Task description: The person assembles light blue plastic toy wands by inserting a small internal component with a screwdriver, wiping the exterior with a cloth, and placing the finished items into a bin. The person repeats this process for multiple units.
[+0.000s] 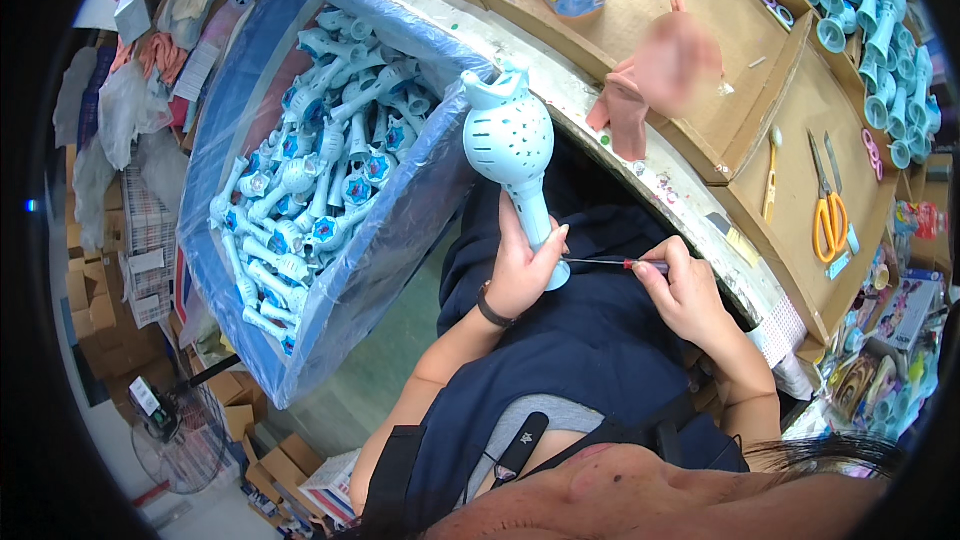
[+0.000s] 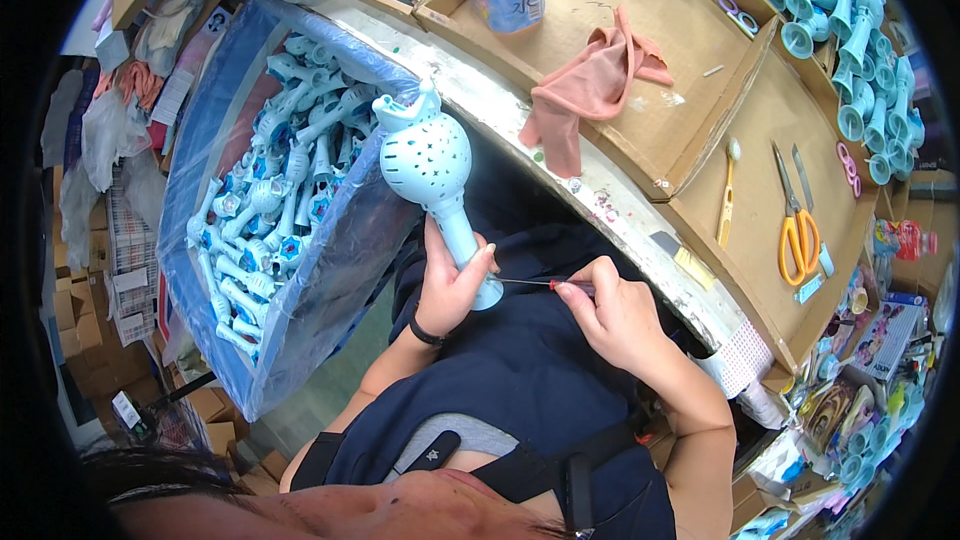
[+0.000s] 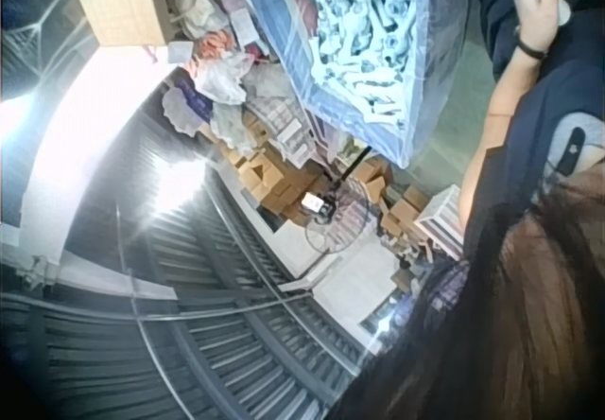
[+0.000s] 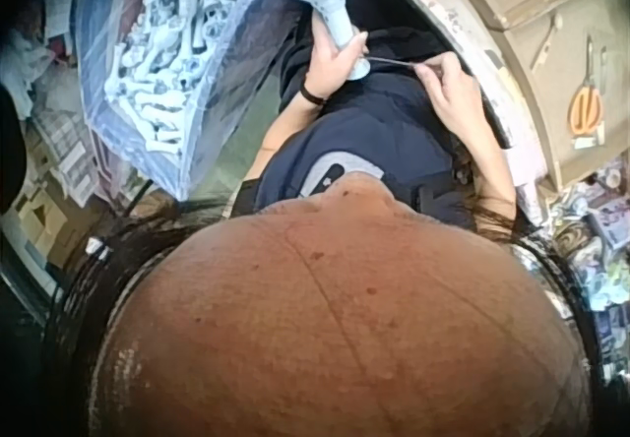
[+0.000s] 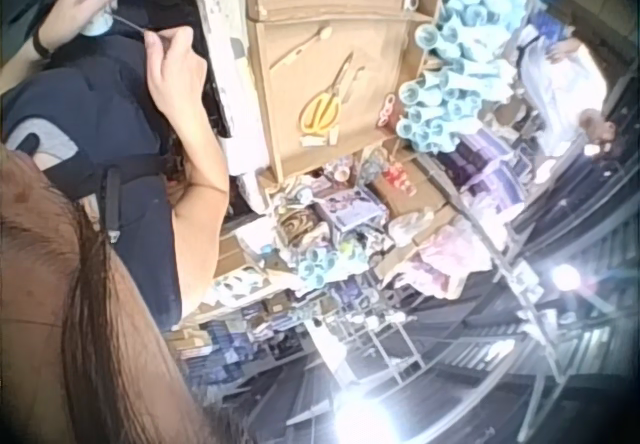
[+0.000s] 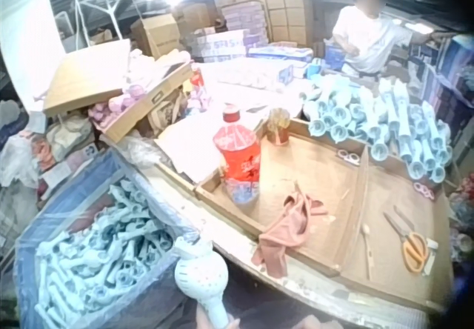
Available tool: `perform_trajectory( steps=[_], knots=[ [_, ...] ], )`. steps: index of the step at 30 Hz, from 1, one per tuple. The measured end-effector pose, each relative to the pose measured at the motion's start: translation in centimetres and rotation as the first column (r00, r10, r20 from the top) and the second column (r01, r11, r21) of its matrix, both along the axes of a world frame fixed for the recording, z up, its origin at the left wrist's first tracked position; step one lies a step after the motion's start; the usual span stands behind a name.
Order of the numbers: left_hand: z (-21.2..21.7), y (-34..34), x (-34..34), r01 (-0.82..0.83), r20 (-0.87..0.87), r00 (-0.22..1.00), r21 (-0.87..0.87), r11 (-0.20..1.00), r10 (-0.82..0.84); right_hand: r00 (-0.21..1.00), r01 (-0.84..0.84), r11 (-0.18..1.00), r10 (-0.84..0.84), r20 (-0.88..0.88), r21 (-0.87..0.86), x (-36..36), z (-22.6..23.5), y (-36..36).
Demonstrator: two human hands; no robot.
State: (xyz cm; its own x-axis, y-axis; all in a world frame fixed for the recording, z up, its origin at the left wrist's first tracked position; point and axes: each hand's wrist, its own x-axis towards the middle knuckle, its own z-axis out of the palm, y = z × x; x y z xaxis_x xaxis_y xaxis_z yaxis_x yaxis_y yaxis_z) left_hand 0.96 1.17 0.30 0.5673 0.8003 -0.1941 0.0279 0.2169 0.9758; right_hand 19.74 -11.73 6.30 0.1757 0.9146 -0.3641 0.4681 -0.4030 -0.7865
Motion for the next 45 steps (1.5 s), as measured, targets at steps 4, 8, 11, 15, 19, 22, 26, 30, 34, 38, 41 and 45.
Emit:
perform_trajectory(
  steps=[4,8,11,15,19,22,26,30,34,38,41,45],
  knots=[
    [0.01,0.04,0.02,-0.009,-0.011,1.000,0.014,1.000,0.009,0.995,-0.006,0.997,-0.001,0.098,0.071,-0.17,-0.10,0.06],
    [0.01,0.16,-0.07,-0.009,-0.005,1.000,-0.009,1.000,0.009,0.993,-0.021,0.996,0.011,0.120,0.082,-0.27,-0.36,0.05],
    [-0.09,0.22,-0.06,-0.010,-0.006,1.000,0.004,1.000,0.010,0.983,-0.079,0.995,0.088,0.159,-0.059,-0.19,-0.41,-0.07],
    [-0.18,0.01,0.07,0.016,-0.023,1.000,0.032,0.999,-0.015,0.997,-0.019,0.975,0.001,0.081,0.221,-0.31,-0.49,-0.24],
    [-0.12,-0.29,0.28,0.039,-0.015,0.999,-0.043,0.998,-0.040,0.979,0.023,0.985,-0.057,0.194,0.173,-0.15,-0.78,-0.17],
    [0.00,-0.23,0.24,0.011,0.045,0.999,-0.077,0.997,-0.008,0.976,-0.004,0.990,-0.027,0.215,0.141,-0.12,-0.81,-0.18],
    [0.04,-0.18,0.16,0.021,0.069,0.998,-0.114,0.993,-0.014,0.993,0.055,0.966,-0.078,0.083,0.253,-0.24,-0.54,-0.20],
    [-0.11,-0.19,0.12,0.021,0.064,0.998,-0.127,0.992,-0.013,0.984,-0.032,0.974,-0.008,0.177,0.222,0.07,-0.27,-0.02],
    [-0.26,-0.25,0.03,0.013,0.030,0.999,-0.079,0.997,-0.010,0.966,-0.093,0.993,0.074,0.250,0.067,0.41,-0.20,0.16],
    [-0.33,-0.24,-0.10,0.027,0.055,0.998,-0.111,0.993,-0.021,0.984,-0.025,0.968,-0.020,0.179,0.249,0.26,-0.30,0.30],
    [-0.37,-0.32,-0.19,0.040,0.125,0.992,-0.168,0.985,-0.019,0.985,-0.028,0.959,-0.021,0.173,0.281,0.17,-0.46,0.26],
    [-0.50,-0.45,-0.27,0.029,0.231,0.972,-0.263,0.964,0.034,0.988,-0.027,0.986,0.001,0.155,0.166,0.38,-0.76,-0.15]
  ],
)
